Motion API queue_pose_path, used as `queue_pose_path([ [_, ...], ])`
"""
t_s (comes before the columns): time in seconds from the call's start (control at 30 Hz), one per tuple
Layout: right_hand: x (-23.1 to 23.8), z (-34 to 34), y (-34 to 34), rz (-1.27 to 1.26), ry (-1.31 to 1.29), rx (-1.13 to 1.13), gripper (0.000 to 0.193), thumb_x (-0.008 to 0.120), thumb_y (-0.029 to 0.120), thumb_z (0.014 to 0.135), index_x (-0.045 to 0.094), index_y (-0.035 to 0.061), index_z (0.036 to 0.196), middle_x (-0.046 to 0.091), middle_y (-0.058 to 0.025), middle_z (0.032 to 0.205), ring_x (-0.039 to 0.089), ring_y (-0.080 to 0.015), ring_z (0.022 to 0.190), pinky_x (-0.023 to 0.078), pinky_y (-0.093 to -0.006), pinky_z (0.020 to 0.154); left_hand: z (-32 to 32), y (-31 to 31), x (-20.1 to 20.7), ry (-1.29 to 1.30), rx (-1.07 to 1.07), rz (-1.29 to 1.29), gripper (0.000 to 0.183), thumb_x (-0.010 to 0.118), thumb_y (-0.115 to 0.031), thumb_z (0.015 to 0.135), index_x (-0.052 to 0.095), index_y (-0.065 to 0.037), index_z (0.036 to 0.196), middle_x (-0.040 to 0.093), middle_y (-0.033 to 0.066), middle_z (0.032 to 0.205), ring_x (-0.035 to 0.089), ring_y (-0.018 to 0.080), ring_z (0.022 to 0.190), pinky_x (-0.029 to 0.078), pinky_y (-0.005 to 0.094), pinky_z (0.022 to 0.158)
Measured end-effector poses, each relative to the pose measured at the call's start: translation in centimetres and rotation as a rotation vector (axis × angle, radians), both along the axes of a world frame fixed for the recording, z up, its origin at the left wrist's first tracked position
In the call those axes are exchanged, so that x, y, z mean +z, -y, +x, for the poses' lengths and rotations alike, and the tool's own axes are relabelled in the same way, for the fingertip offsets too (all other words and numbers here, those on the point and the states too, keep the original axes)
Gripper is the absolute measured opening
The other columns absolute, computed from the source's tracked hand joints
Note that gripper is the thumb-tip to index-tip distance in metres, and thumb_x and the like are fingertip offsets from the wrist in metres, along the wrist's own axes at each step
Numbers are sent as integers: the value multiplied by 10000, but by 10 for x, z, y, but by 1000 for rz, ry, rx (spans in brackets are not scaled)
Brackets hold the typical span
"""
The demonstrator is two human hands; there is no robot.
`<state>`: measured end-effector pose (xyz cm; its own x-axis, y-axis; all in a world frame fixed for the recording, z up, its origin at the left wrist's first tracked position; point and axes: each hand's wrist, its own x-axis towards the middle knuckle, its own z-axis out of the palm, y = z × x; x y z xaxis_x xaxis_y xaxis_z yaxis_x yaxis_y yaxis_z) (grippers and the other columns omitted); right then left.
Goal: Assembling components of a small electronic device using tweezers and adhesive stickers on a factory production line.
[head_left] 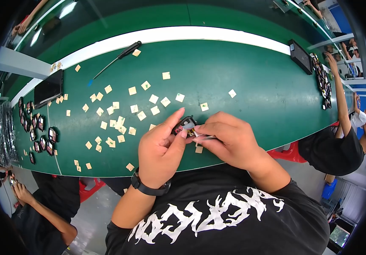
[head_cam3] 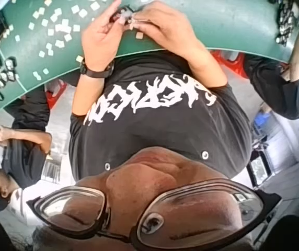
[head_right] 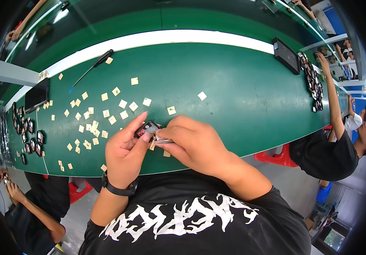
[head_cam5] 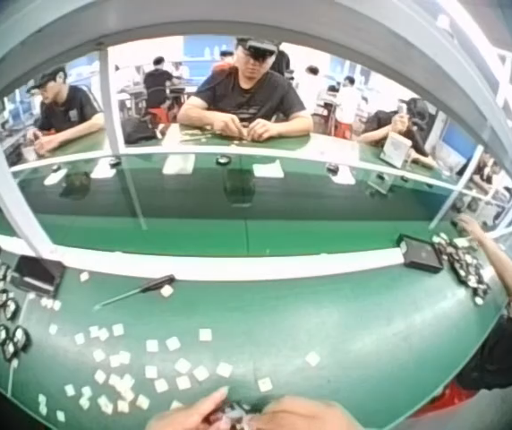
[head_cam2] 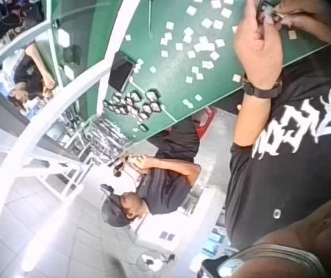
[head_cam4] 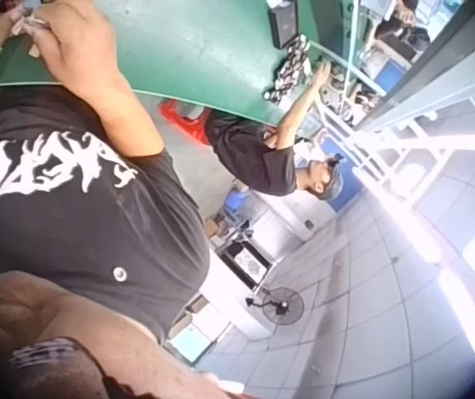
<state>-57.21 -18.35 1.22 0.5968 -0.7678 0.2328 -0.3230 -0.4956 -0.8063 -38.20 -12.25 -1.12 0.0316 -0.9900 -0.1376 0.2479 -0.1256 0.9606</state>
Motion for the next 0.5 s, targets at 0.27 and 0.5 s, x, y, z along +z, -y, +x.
queue_pose_path([
  [0.27, 14, 14, -8, 580, 61, -209, 64, 747, 31, 916, 705, -13, 936, 706, -26, 773, 537, -19, 627, 430, -206, 547, -5, 0, -3, -32, 92, 28, 326, 562, 74, 976, 605, 62, 1300, 688, 126, 1042, 707, 140, 925, 599, 274, 799],
  [0.5, 9, 14, -10, 587, 90, -232, 74, 740, 45, 916, 693, -11, 911, 716, -24, 758, 568, -14, 632, 443, -203, 535, -5, 0, -3, 44, 48, 35, 264, 524, 92, 987, 599, 88, 1241, 669, 114, 1072, 692, 155, 962, 603, 293, 870],
])
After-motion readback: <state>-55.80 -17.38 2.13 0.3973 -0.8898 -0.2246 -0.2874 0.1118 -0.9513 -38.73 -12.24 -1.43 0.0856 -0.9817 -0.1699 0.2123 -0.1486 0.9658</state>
